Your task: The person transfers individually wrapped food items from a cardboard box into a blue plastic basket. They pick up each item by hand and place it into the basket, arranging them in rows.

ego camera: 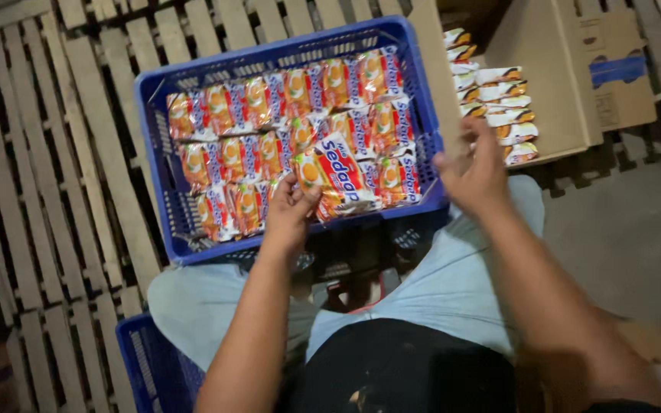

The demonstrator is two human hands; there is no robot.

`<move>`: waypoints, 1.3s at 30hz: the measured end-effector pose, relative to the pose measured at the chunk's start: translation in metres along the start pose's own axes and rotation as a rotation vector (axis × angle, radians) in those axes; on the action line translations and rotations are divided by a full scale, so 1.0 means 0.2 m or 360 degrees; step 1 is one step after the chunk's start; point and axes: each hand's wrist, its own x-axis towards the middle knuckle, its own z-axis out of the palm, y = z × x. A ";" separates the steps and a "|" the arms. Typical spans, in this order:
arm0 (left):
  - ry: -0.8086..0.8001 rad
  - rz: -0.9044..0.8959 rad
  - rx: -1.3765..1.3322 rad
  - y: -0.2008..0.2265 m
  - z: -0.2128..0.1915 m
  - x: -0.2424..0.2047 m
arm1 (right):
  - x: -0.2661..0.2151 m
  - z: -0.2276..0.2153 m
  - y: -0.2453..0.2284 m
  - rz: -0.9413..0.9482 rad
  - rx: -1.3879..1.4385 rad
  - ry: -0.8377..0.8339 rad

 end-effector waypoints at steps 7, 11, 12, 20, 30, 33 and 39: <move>0.0161 -0.0048 0.0327 0.37 -0.21 -0.01 | 0.24 -0.07 -0.11 0.0578 -0.0626 -0.0784; 0.0430 -0.0103 0.0871 0.37 -0.42 0.14 | 0.19 -0.03 -0.12 0.0478 -0.0893 -0.0838; 0.0470 -0.0157 0.1007 0.39 -0.44 0.16 | 0.18 -0.02 -0.11 0.0488 -0.0951 -0.0824; 0.0395 -0.0262 0.1773 0.34 -0.70 0.57 | 0.18 0.00 -0.11 0.0540 -0.0974 -0.0842; 0.0317 -0.0305 0.2131 -0.05 -0.68 0.86 | 0.16 0.02 -0.05 0.0511 -0.1034 -0.0773; 0.0422 -0.0498 0.1591 0.40 -0.34 0.64 | 0.23 0.05 -0.13 0.0756 -0.1117 -0.0893; 0.0517 0.0078 0.2290 0.39 -0.30 0.51 | 0.15 0.02 -0.04 0.0487 -0.1023 -0.0769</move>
